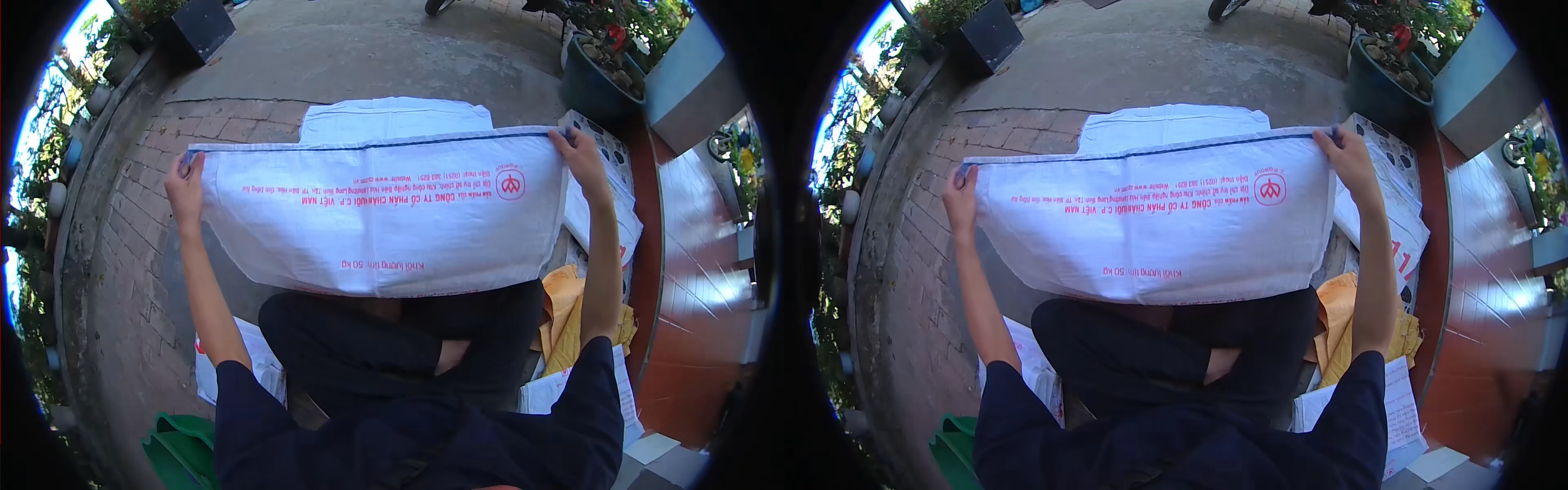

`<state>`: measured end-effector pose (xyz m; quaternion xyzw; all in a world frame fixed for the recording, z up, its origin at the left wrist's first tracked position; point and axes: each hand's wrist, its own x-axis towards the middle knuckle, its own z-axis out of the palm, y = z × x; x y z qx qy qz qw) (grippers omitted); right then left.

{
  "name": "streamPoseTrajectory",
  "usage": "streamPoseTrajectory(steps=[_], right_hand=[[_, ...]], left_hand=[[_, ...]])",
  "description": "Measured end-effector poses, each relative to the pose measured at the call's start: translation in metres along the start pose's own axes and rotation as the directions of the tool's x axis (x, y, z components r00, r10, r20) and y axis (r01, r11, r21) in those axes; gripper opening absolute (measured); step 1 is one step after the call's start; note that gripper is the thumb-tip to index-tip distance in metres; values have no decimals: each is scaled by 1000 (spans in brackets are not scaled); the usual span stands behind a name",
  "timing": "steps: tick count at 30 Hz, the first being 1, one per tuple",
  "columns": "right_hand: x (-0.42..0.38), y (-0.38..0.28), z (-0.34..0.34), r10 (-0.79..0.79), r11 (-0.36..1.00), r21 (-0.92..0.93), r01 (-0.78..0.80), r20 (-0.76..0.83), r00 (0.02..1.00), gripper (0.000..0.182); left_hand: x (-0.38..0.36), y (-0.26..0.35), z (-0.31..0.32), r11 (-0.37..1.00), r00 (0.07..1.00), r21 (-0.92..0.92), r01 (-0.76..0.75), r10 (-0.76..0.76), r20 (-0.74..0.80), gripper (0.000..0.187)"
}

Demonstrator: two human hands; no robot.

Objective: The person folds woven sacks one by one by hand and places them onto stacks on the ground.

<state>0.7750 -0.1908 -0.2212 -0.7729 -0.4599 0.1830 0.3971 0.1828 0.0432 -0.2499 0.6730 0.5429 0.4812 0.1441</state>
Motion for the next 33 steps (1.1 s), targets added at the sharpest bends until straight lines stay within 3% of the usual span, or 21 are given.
streamPoseTrajectory(steps=[3, 5, 6, 8, 9, 11, 13, 14, 15, 16, 17, 18, 20, 22, 23, 25, 27, 28, 29, 31, 33], right_hand=[[92, 22, 33, 16, 997, -75, -12, 48, 999, 37], [132, 37, 59, -101, 990, -132, 53, -397, 912, 40], [127, 25, 62, -100, 990, -127, 53, -397, 912, 40], [88, -9, 66, -304, 941, -292, 170, -515, 802, 44], [65, -4, 70, -461, 879, -359, 314, -477, 748, 44], [2, 14, 85, -473, 857, -393, 334, -344, 811, 44], [-51, 52, 107, -402, 832, -477, 284, -162, 901, 46], [-75, 75, 120, -264, 815, -550, 184, -70, 962, 50], [-90, 96, 131, -109, 777, -624, 88, 5, 994, 55], [-94, 108, 135, 148, 766, -642, -22, 142, 979, 63], [-94, 119, 139, 390, 731, -671, -123, 264, 882, 71], [-95, 137, 146, 439, 725, -674, -142, 293, 849, 75], [-92, 169, 160, 497, 723, -672, -162, 343, 797, 79], [-86, 218, 177, 490, 720, -672, -170, 319, 811, 76], [-82, 238, 183, 470, 712, -681, -170, 283, 836, 73], [-79, 218, 170, 544, 752, -596, -281, 321, 775, 67], [-83, 226, 174, 508, 757, -594, -272, 272, 817, 62], [-83, 234, 175, 515, 758, -591, -275, 284, 809, 60], [-84, 232, 171, 521, 755, -588, -291, 269, 810, 60], [-83, 220, 161, 643, 744, -502, -441, 357, 678, 56], [-90, 214, 150, 625, 741, -536, -405, 331, 707, 56]], left_hand=[[71, -21, 76, 996, 998, 60, -61, 60, 27, 38], [95, -23, 117, 985, 980, 151, -79, 104, -169, 46], [98, -18, 125, 979, 969, 189, -76, 117, -219, 47], [78, -16, 131, 989, 967, 129, -74, 103, -233, 44], [60, -18, 133, 996, 966, 60, -69, 82, -244, 41], [7, -29, 131, 995, 997, 103, -3, 10, -73, 43], [-38, -86, 127, 948, 981, 313, 64, -116, 153, 53], [-59, -122, 123, 910, 942, 407, 82, -204, 265, 67], [-78, -136, 114, 867, 839, 456, 200, -392, 377, 74], [-94, -146, 106, 804, 691, 515, 297, -553, 465, 82], [-108, -169, 103, 756, 634, 579, 306, -615, 468, 88], [-118, -184, 99, 704, 576, 641, 307, -673, 464, 94], [-125, -138, 71, 587, 333, 636, 501, -809, 484, 97], [-133, -180, 68, 560, 286, 612, 558, -822, 492, 88], [-139, -171, 65, 557, 286, 596, 578, -823, 491, 80], [-158, -181, 64, 671, 357, 533, 516, -734, 578, 63], [-174, -208, 69, 738, 456, 497, 456, -674, 581, 48], [-173, -211, 69, 752, 460, 492, 439, -658, 596, 48], [-173, -213, 68, 736, 471, 471, 486, -675, 568, 44], [-175, -212, 69, 724, 482, 443, 530, -686, 545, 40], [-171, -208, 68, 764, 566, 355, 538, -640, 519, 27]])
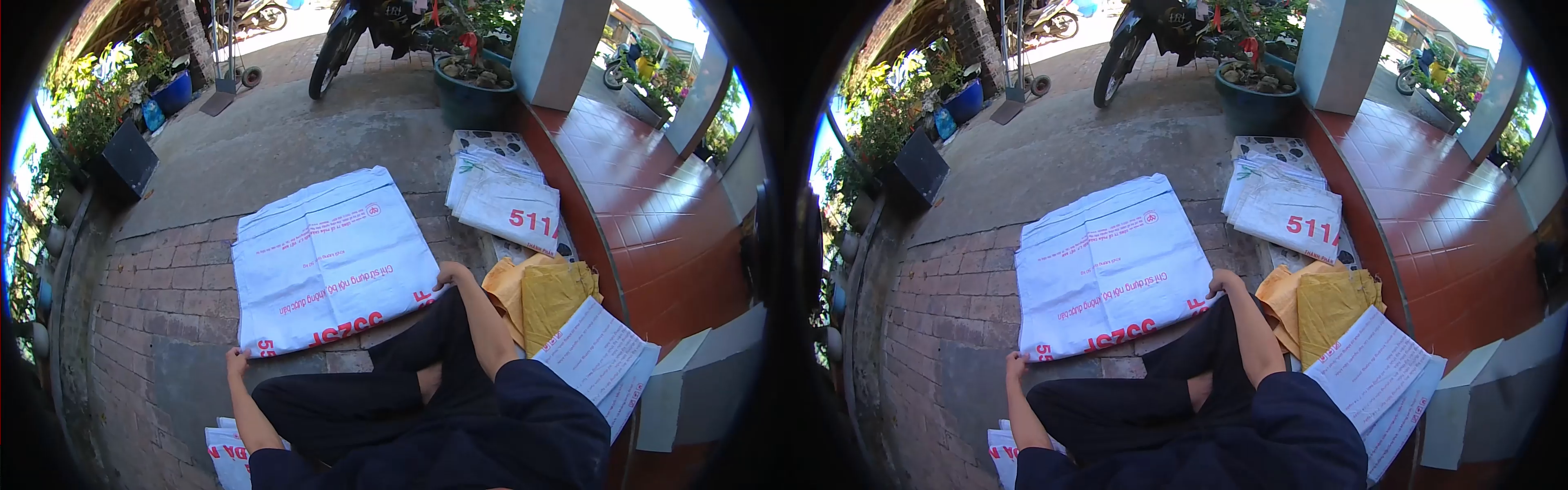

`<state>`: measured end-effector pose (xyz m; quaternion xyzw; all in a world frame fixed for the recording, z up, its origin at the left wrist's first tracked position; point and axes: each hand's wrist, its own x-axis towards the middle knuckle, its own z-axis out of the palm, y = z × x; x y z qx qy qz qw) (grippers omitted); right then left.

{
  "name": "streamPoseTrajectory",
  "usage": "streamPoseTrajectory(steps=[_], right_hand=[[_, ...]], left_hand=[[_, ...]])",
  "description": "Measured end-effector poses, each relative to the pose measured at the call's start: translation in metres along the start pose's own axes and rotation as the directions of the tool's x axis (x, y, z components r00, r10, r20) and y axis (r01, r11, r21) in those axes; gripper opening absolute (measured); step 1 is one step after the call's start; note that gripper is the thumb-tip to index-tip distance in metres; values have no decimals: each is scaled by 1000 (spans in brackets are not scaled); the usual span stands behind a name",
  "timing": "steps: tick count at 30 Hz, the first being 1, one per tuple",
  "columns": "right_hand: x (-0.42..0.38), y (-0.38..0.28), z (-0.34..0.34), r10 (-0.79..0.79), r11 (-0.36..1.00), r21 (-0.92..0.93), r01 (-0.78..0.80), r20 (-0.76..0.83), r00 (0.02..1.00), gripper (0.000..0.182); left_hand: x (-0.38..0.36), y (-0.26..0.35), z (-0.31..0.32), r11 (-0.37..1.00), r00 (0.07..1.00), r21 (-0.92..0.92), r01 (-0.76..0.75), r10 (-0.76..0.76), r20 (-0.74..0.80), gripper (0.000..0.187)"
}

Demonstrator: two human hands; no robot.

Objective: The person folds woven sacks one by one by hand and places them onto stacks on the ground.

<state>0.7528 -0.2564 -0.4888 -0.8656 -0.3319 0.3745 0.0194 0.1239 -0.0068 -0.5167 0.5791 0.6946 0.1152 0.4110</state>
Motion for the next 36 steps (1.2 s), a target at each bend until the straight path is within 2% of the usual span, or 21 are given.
streamPoseTrajectory(steps=[3, 4, 6, 7, 8, 10, 11, 12, 13, 15, 16, 18, 21, 24, 26, 27, 29, 31, 33, 34, 36], right_hand=[[-6, 12, -4, -238, 947, -177, 266, 168, 957, 54], [-2, 12, -2, -231, 951, -172, 258, 162, 960, 54], [3, 13, 3, -241, 966, -82, 246, 66, 968, 47], [1, 16, 6, -303, 948, 67, 310, -95, 948, 37], [0, 16, 2, -301, 949, 69, 308, -102, 948, 37], [-4, 12, -5, -250, 892, 328, 310, -213, 945, 33], [-2, 13, -7, -248, 892, 330, 309, -215, 945, 33], [0, 14, -8, -164, 901, 388, 195, -113, 980, 38], [2, 15, -8, -82, 898, 434, 76, -6, 997, 42], [6, 13, -1, -60, 942, 324, 90, -101, 993, 40], [9, 12, 4, -51, 975, 205, 91, -195, 980, 38], [13, 6, 7, -44, 988, 136, 74, -210, 977, 43], [7, -3, 10, -6, 999, 36, 16, -260, 966, 46], [1, -5, 10, 135, 982, 162, -101, -209, 969, 49], [9, -3, 10, 58, 998, -1, -58, 8, 998, 54], [15, -1, 12, 58, 998, 0, -58, 7, 998, 54], [32, 4, 18, -5, 999, 38, -5, 261, 965, 77], [51, 12, 26, -18, 999, 45, 10, 198, 980, 72], [53, 13, 28, -29, 998, 51, 22, 141, 990, 67], [43, 11, 24, 9, 984, 176, -33, 138, 990, 70], [36, 11, 19, 50, 950, 301, -88, 133, 990, 73]], left_hand=[[-15, 12, -2, 983, 976, -48, -178, 171, -132, 23], [-8, 2, 0, 982, 976, -46, -186, 179, -124, 23], [13, -16, 0, 911, 890, -44, -409, 388, -242, 21], [25, -25, 1, 908, 886, -43, -418, 396, -239, 21], [35, -34, 3, 882, 851, -45, -469, 438, -290, 21], [30, -23, 6, 853, 811, -46, -520, 477, -340, 21], [10, -2, 6, 918, 915, -199, -343, 279, -291, 23], [-1, 8, 6, 931, 976, -335, -141, 74, -206, 25], [-2, 11, 6, 932, 976, -333, -143, 77, -204, 25], [-6, 17, 6, 858, 992, -499, 119, -118, 34, 31], [-7, 15, 5, 859, 993, -498, 117, -115, 36, 31], [-6, 13, 5, 783, 991, -607, 135, -121, 63, 32], [-4, 11, 6, 856, 992, -508, 96, -122, -19, 30], [-4, 15, 4, 848, 981, -524, 86, -163, -104, 26], [-5, 18, 3, 838, 975, -537, 92, -185, -122, 27], [-5, 19, 2, 827, 968, -553, 99, -209, -139, 29], [-10, 25, 1, 832, 963, -547, 94, -215, -162, 32], [-12, 29, 2, 835, 957, -544, 88, -223, -186, 35], [-14, 27, 3, 937, 963, -347, 29, -119, -240, 38], [-23, 29, 2, 939, 963, -342, 36, -124, -239, 38], [-26, 34, 4, 759, 993, -650, 46, -103, -50, 34]])
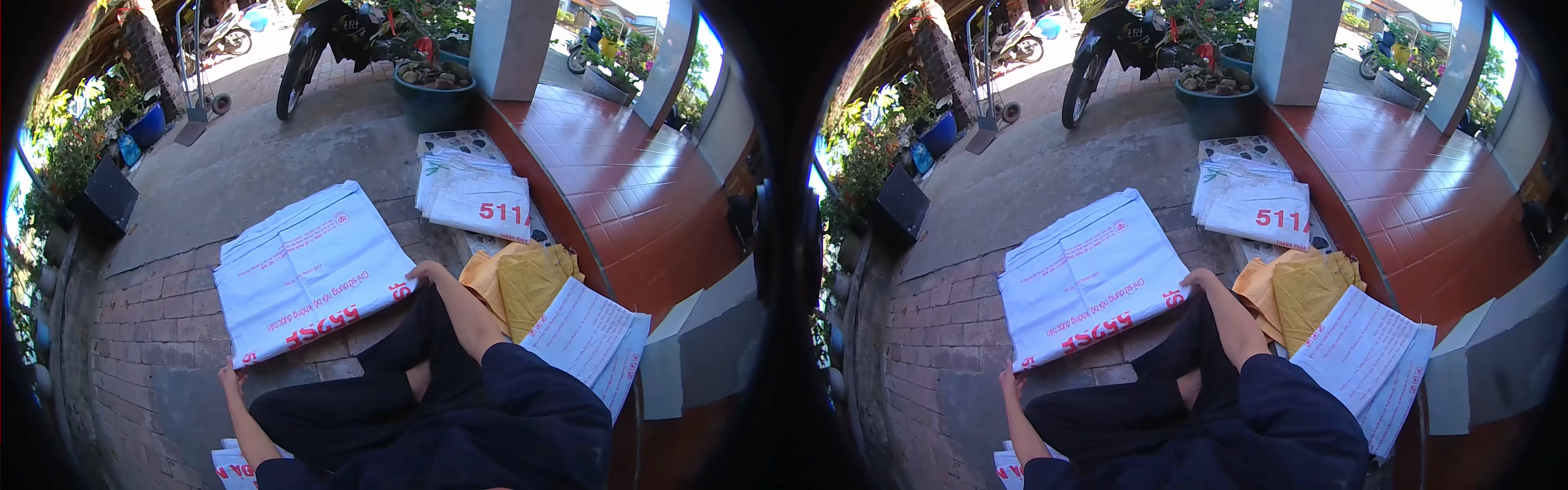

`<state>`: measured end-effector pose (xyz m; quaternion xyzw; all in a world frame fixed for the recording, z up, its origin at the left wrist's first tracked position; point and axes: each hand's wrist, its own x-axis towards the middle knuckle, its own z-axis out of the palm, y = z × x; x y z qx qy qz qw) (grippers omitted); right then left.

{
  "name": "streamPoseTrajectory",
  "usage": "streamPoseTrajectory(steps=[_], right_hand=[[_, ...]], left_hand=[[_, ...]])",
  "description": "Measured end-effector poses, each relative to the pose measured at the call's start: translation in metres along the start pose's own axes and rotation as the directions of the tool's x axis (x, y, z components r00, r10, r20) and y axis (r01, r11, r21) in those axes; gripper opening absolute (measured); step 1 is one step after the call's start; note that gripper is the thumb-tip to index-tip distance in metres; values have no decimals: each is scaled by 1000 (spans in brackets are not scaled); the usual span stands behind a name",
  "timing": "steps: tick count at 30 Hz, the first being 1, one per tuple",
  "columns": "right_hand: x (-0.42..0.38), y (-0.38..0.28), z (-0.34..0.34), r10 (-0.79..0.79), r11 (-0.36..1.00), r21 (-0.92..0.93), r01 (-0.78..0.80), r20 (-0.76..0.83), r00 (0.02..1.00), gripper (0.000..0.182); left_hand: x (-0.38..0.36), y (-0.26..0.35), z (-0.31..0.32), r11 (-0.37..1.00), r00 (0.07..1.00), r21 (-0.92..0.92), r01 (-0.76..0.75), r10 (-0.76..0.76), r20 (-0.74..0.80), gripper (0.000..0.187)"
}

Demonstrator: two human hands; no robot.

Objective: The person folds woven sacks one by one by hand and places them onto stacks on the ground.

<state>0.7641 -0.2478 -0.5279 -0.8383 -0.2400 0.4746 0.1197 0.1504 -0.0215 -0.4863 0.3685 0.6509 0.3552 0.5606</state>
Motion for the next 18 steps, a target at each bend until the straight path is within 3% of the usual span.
streamPoseTrajectory(steps=[2, 4, 7, 9, 11, 12, 14, 18], right_hand=[[1, 3, -1, 23, 915, 398, -64, 107, 994, 72], [-10, -4, -6, 55, 929, 364, -66, 41, 998, 64], [13, 7, -4, 62, 936, 350, -42, -48, 997, 45], [26, 13, -3, 39, 927, 374, -10, -69, 997, 34], [28, 14, -8, 71, 891, 433, -137, 165, 984, 21], [28, 12, -8, 72, 890, 434, -138, 167, 983, 21], [28, 7, -7, -2, 998, -56, 13, 182, 983, 39], [17, 5, -1, -146, 987, -68, 147, 20, 989, 43]], left_hand=[[2, -3, -1, 1000, 996, -7, 8, -7, 91, 29], [20, -15, -9, 1000, 984, -15, 17, -14, 179, 24], [30, -22, -14, 991, 992, 101, 86, -95, 87, 16], [25, -16, -17, 951, 951, 2, 308, -308, -20, 15], [31, -18, -20, 932, 931, -19, 363, -363, -34, 17], [31, -18, -22, 906, 905, -39, 421, -422, -48, 19], [27, -20, -25, 908, 905, -37, 417, -419, -73, 21], [16, -25, -32, 920, 913, 1, 393, -390, -120, 20]])
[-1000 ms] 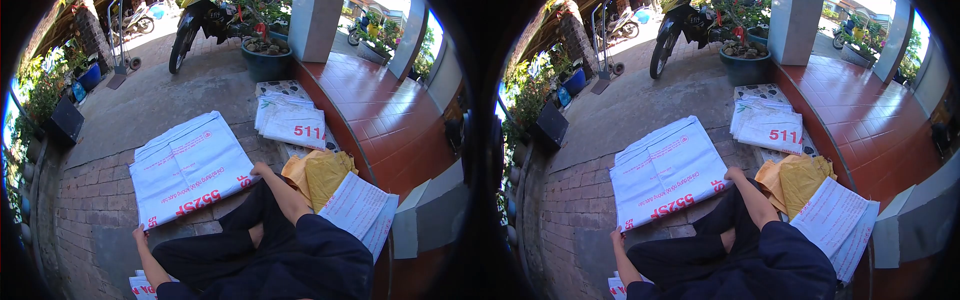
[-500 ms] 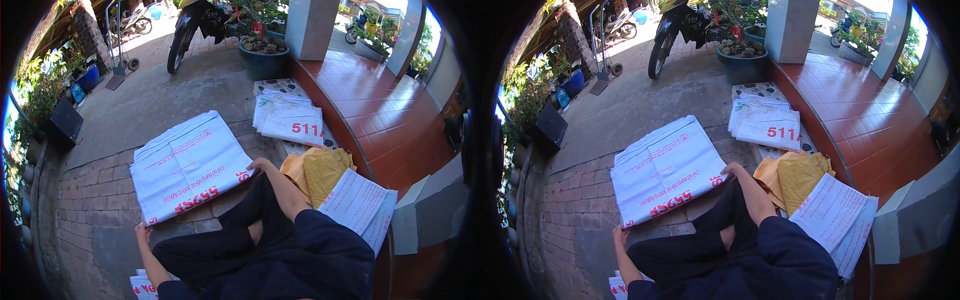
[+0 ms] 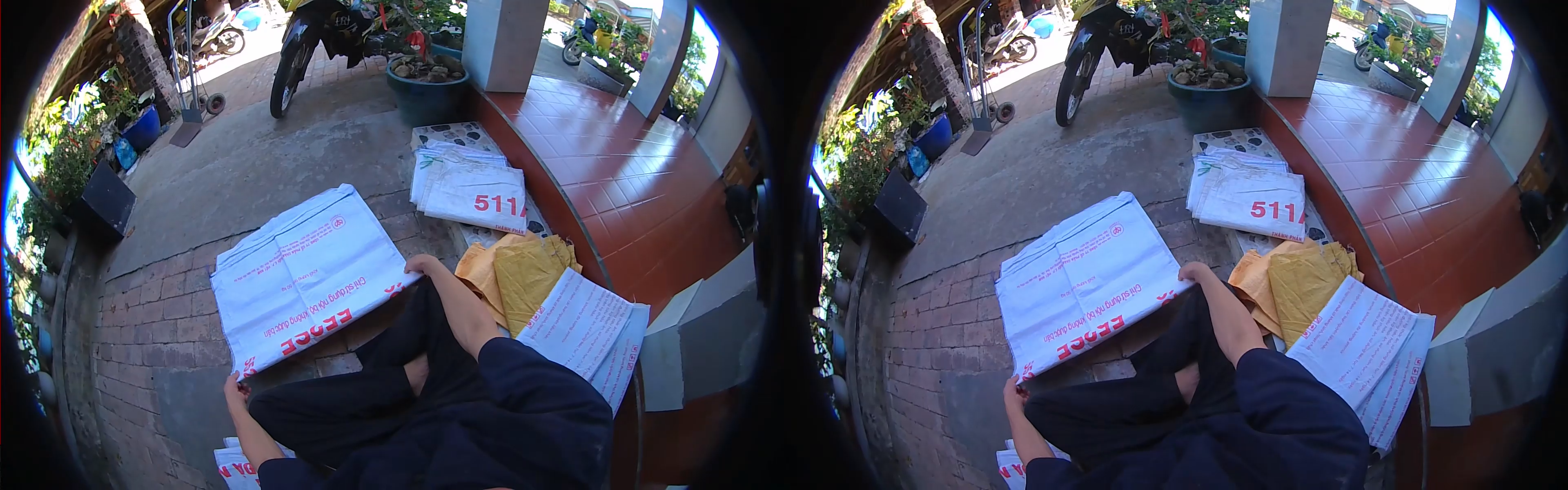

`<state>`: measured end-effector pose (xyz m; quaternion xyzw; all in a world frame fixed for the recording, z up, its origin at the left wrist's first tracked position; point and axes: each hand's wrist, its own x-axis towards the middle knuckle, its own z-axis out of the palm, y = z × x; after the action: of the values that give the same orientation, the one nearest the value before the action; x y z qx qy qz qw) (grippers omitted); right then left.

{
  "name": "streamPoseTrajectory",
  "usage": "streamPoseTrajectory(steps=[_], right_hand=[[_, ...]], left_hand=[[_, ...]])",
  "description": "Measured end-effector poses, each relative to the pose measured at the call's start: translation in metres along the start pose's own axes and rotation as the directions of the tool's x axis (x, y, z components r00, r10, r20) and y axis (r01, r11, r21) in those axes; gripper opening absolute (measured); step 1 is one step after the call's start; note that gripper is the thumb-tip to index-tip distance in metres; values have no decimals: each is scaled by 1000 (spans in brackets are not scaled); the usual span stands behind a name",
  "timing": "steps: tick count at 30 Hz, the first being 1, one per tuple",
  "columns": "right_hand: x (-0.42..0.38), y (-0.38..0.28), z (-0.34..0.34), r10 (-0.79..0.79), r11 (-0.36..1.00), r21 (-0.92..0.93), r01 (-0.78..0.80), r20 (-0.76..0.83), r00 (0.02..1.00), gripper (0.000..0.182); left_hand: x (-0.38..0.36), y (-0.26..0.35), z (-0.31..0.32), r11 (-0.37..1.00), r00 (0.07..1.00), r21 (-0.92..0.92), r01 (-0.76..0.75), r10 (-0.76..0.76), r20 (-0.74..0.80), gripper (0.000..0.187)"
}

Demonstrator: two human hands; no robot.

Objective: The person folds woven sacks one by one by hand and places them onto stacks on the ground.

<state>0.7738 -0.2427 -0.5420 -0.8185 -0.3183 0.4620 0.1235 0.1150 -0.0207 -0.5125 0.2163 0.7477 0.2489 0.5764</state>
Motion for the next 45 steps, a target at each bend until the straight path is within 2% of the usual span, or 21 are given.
streamPoseTrajectory(steps=[3, 6, 8, 12, 15, 18, 19, 21, 23, 25, 26, 27, 28, 29, 34, 36, 37, 38, 40, 43, 45], right_hand=[[-8, 0, 2, 14, 998, 56, -15, 33, 999, 51], [-38, -21, -5, 124, 990, -74, -120, 65, 990, 76], [-56, -31, -7, 67, 996, 52, -73, 104, 992, 70], [-60, -43, -3, -42, 995, -83, 48, 71, 997, 64], [-73, -44, -1, -157, 984, -77, 158, 18, 987, 55], [-94, -46, 19, -206, 851, 465, 243, -131, 970, 40], [-110, -46, 23, -206, 852, 465, 242, -128, 970, 40], [-140, -50, 26, -173, 515, 791, 330, -281, 944, 45], [-138, -45, 25, -130, 479, 817, 321, -295, 947, 51], [-111, -36, 28, -133, 778, 531, 336, -384, 914, 39], [-104, -38, 24, -136, 916, 308, 256, -362, 922, 37], [-106, -39, 29, -134, 917, 309, 252, -355, 925, 37], [-108, -47, 32, -93, 968, 167, 186, -448, 889, 40], [-106, -57, 30, -73, 994, 29, 105, -546, 835, 44], [-105, -69, 41, -30, 1000, -12, 28, -562, 827, 56], [-108, -70, 31, -13, 998, 48, 36, -406, 914, 64], [-113, -71, 26, -6, 994, 104, 41, -320, 947, 61], [-110, -64, 23, -6, 994, 102, 41, -321, 947, 61], [-115, -57, 17, -141, 956, 241, 166, -119, 983, 53], [-126, -54, 10, -159, 775, 619, 124, 1, 987, 40], [-141, -62, 12, -90, 719, 691, 78, -18, 996, 39]], left_hand=[[4, -3, 7, 977, 989, -186, -103, 120, 81, 29], [0, 11, 11, 945, 936, -305, -115, 206, 286, 37], [-17, 26, 14, 867, 883, -482, -124, 318, 345, 41], [-48, 61, 22, 739, 902, -595, -315, 428, 55, 48], [-71, 97, 30, 663, 800, -509, -549, 594, -88, 43], [-126, 131, 37, 584, 639, -269, -766, 741, -209, 30], [-146, 139, 38, 588, 617, -188, -787, 736, -279, 26], [-152, 146, 29, 605, 618, -157, -780, 709, -338, 27], [-121, 141, 13, 625, 615, -152, -766, 643, -457, 30], [-92, 111, 3, 738, 653, -29, -674, 577, -490, 41], [-41, 88, -10, 781, 751, -160, -603, 489, -444, 51], [-39, 67, -9, 854, 721, -42, -518, 410, -559, 55], [-43, 48, -7, 909, 661, 55, -414, 341, -668, 59], [-46, 30, -12, 920, 684, 74, -386, 339, -646, 60], [-46, 3, -27, 927, 748, 19, -373, 313, -585, 62], [-74, 10, -32, 921, 953, -298, -250, 181, -243, 54], [-77, 12, -34, 894, 989, -425, -142, 140, -35, 52], [-78, 12, -35, 894, 990, -426, -141, 139, -35, 52], [-73, 3, -42, 825, 962, -555, -109, 229, 151, 49], [-52, -1, -54, 746, 979, -662, -73, 180, 94, 53], [-42, 1, -57, 723, 988, -686, -76, 148, 46, 51]])
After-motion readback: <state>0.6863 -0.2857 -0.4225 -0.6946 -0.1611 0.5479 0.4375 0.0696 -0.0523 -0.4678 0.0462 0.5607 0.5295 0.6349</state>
